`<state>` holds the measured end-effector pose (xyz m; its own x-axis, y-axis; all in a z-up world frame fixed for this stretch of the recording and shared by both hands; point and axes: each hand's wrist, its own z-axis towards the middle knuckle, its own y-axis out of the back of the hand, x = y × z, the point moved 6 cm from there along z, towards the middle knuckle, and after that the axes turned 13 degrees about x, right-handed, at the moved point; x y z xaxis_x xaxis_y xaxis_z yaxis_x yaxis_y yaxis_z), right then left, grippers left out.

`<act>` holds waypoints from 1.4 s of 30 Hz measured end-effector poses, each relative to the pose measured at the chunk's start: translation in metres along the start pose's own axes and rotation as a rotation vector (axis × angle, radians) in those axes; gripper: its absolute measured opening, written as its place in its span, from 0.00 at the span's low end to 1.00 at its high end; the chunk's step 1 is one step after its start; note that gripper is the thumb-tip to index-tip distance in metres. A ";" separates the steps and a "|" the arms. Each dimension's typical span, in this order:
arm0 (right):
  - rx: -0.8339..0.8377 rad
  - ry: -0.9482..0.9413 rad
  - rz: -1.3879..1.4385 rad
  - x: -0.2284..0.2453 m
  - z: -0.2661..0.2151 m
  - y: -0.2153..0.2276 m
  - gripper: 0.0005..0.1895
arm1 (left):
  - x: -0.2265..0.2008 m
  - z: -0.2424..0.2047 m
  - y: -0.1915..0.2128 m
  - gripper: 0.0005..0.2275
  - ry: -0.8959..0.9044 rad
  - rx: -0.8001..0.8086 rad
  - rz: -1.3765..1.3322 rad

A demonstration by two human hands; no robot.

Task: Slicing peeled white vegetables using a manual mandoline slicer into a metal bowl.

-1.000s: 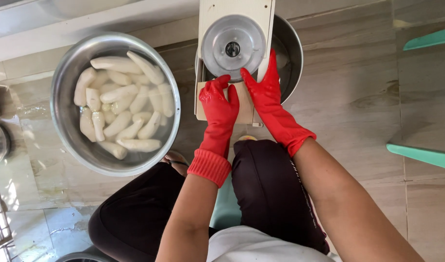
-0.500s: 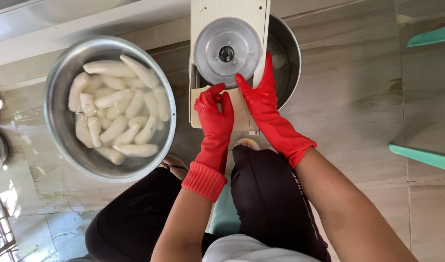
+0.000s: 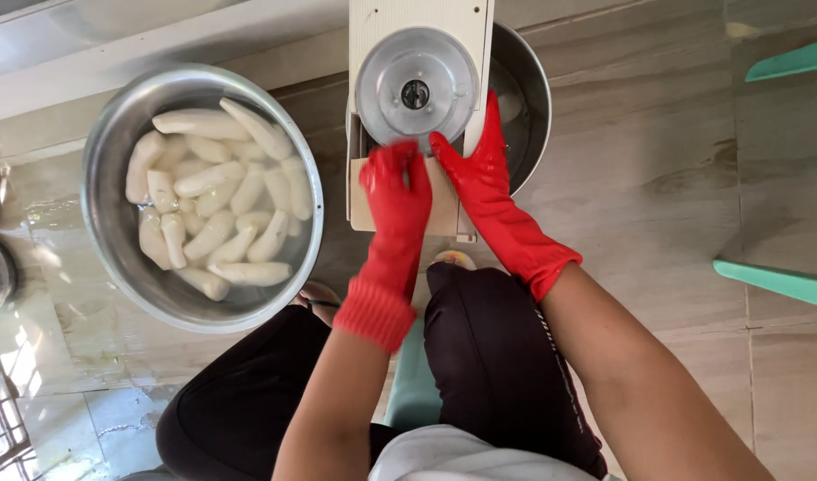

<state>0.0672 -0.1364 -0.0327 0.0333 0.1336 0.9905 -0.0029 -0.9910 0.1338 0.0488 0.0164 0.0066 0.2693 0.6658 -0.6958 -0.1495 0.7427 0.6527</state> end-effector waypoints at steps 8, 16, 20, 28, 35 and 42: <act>-0.030 0.033 -0.006 -0.002 0.002 0.002 0.48 | 0.018 0.038 -0.020 0.07 0.132 -0.046 -0.044; 0.000 -0.048 -0.012 0.018 -0.001 0.001 0.48 | 0.038 0.058 -0.032 0.07 0.251 -0.007 -0.091; -0.002 -0.079 -0.025 -0.004 0.002 0.002 0.54 | 0.044 0.079 -0.023 0.05 0.357 -0.035 -0.093; -0.004 -0.143 -0.007 -0.010 -0.001 0.000 0.55 | 0.000 -0.006 0.006 0.04 -0.002 0.033 -0.030; -0.007 -0.148 -0.042 -0.010 0.000 -0.001 0.56 | 0.011 0.055 -0.006 0.07 0.143 -0.011 0.010; -0.008 -0.197 -0.051 -0.005 -0.003 0.001 0.57 | 0.023 0.036 -0.009 0.05 0.220 0.032 -0.061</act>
<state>0.0641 -0.1378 -0.0376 0.2285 0.1784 0.9570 -0.0041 -0.9829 0.1842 0.0904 0.0222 -0.0050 0.0623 0.6220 -0.7805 -0.1080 0.7817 0.6143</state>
